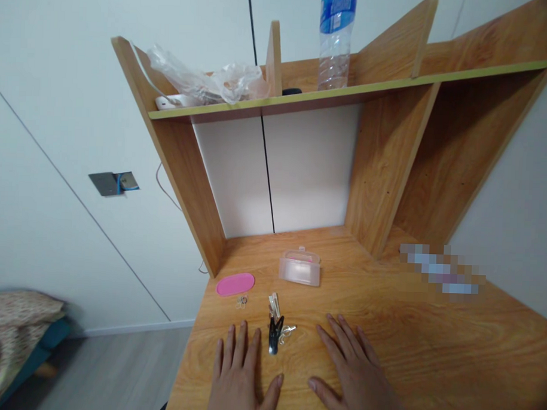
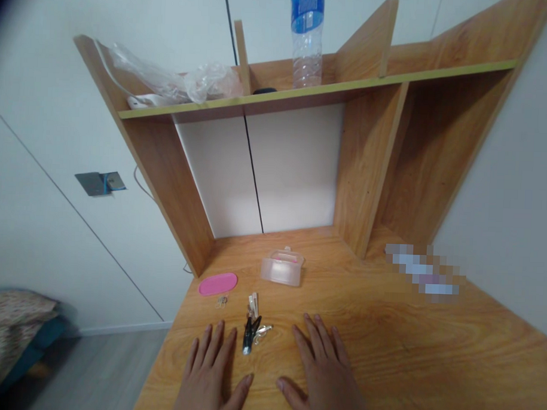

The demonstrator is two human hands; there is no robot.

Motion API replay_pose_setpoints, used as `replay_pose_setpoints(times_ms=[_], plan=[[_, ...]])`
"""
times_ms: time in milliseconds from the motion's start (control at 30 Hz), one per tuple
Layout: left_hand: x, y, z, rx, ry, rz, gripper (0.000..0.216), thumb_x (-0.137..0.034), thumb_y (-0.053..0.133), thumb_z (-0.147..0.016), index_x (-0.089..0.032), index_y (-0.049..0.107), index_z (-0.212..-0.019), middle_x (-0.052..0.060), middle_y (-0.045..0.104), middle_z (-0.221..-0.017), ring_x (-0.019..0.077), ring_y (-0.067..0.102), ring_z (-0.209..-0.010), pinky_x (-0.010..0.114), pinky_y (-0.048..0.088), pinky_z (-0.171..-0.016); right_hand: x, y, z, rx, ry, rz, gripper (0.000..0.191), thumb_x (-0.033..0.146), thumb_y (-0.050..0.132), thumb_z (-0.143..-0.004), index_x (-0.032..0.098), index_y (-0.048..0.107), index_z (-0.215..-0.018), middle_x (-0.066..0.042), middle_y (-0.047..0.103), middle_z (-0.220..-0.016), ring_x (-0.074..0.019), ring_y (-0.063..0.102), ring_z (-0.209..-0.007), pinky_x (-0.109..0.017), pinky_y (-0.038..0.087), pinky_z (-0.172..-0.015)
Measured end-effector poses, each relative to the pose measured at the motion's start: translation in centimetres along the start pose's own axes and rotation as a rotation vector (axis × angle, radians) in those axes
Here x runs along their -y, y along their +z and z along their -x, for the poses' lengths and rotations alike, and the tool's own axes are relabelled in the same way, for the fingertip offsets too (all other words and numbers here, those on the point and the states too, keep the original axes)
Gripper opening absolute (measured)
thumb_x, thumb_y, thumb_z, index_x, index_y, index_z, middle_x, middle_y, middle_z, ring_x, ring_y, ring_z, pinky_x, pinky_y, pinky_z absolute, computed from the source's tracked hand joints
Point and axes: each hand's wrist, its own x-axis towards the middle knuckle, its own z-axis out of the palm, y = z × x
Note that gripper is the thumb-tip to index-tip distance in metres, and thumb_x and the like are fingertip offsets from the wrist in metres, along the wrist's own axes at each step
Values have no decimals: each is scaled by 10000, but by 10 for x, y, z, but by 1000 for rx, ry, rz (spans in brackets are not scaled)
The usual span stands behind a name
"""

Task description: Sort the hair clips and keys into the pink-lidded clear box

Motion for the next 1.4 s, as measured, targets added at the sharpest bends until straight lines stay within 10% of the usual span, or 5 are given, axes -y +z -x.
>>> replay_pose_setpoints(times_ms=[233, 433, 767, 1100, 1400], plan=[[-5, -3, 1, -80, -5, 63, 700, -438, 654, -820, -243, 497, -1474, 110, 376, -1586, 423, 280, -1474, 654, 214, -1172, 4, -4, -1, 15, 4, 60, 701, 567, 651, -830, 285, 516, -1459, -71, 393, -1583, -389, 314, -1468, -620, 250, -1193], [1, -19, -8, 111, 316, 69, 733, -539, 610, -879, -415, 311, -1537, 56, 339, -1599, 421, 382, -1425, 656, 376, -1097, 4, -4, 0, 23, -2, 108, 689, 571, 625, -851, 278, 509, -1464, -80, 389, -1586, -375, 324, -1466, -604, 266, -1184], [10, -12, -8, 38, 461, -14, 702, -524, 558, -931, -290, 332, -1553, 46, 437, -1550, 429, 458, -1374, 642, 473, -1037, 7, -8, -1, 33, -32, 192, 666, 589, 549, -898, 243, 505, -1466, -93, 400, -1584, -361, 311, -1473, -578, 270, -1184], [13, -13, -5, 29, 317, 259, 588, -391, 634, -902, -247, 506, -1457, 94, 551, -1469, 381, 516, -1341, 603, 492, -1050, 10, -9, -1, 62, -10, 204, 680, 590, 549, -894, 218, 512, -1462, -108, 394, -1584, -359, 312, -1474, -579, 266, -1192], [12, -27, -6, 19, -83, 839, 190, -364, 646, -901, -248, 796, -910, 86, 788, -935, 246, 747, -890, 340, 609, -823, 9, -8, 0, 46, -5, 183, 670, 568, 571, -887, 233, 508, -1465, -98, 394, -1587, -362, 307, -1475, -580, 267, -1192]])
